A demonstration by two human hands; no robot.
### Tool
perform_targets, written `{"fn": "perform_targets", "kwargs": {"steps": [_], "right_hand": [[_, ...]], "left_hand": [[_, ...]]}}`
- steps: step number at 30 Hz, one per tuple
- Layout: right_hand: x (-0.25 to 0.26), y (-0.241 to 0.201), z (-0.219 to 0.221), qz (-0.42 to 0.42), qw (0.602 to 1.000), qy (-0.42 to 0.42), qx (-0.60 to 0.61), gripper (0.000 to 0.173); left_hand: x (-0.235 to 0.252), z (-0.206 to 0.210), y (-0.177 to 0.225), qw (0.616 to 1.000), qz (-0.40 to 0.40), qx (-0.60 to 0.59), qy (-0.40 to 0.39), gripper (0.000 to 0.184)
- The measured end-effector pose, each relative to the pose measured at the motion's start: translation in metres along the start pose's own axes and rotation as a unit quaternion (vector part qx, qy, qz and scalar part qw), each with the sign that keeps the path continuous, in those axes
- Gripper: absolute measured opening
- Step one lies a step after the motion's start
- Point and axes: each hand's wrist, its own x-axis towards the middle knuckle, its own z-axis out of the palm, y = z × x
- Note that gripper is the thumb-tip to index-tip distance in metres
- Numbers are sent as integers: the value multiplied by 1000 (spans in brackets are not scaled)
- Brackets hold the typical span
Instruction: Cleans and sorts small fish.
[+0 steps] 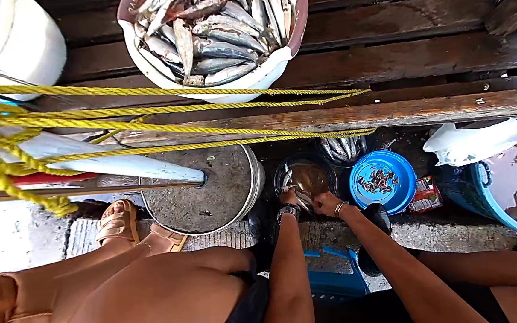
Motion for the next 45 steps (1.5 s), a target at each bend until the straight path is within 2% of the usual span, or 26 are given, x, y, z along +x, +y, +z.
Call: {"fn": "perform_targets", "kwargs": {"steps": [4, 7, 9, 11, 13, 17, 22, 24, 27, 28, 29, 30, 31, 33, 35, 38, 41, 45], "right_hand": [[-12, 45, -28, 158, 987, 15, -1, 34], [-19, 74, -50, 308, 949, 57, -38, 46], [-12, 75, -61, 333, 937, 106, -18, 45], [15, 62, -64, 314, 940, 134, 21, 42], [54, 49, -55, 275, 950, 128, 69, 40], [116, 31, -33, 220, 964, 81, 126, 57], [162, 35, -8, 226, 969, 71, 71, 53], [145, 12, -22, 208, 970, 109, 56, 51], [95, -36, -82, 223, 968, 24, 114, 44], [91, -28, -87, 209, 970, -15, 124, 46], [93, -3, -80, 156, 978, -49, 130, 48], [109, 48, -39, 31, 982, 73, 173, 43], [129, 86, -8, -53, 950, 152, 267, 41], [132, 82, -24, 61, 914, 74, 393, 33], [117, 66, -40, 109, 891, 39, 439, 29], [90, 47, -45, 76, 909, 37, 409, 32], [72, 27, -46, 40, 956, 40, 288, 35], [43, -1, -51, 47, 985, 68, 153, 37]], "left_hand": [[16, 3, 4, 980, 11, -198, 13, 35], [21, 6, 6, 970, 10, -243, 5, 28], [23, 6, 2, 972, 0, -234, -5, 26], [23, 6, -4, 976, -7, -217, -10, 23], [22, 7, -14, 980, -17, -196, -15, 20], [19, 5, -29, 991, -39, -127, -29, 24], [12, 3, -29, 997, -49, -55, -35, 26], [13, 2, -29, 998, -48, -37, -33, 29], [21, 9, -30, 996, -27, -79, -23, 28], [24, 11, -30, 996, -20, -91, -15, 25], [26, 12, -29, 995, -17, -102, -7, 21], [28, 12, -29, 994, -10, -113, -1, 18], [29, 12, -27, 992, -1, -123, 0, 15], [29, 11, -22, 989, 13, -149, 8, 13], [28, 12, -13, 984, 11, -174, 16, 19], [24, 16, -2, 985, 19, -171, -19, 24], [16, 19, 5, 985, 25, -154, -67, 36], [1, 21, 8, 988, 43, -125, -84, 45]]}}
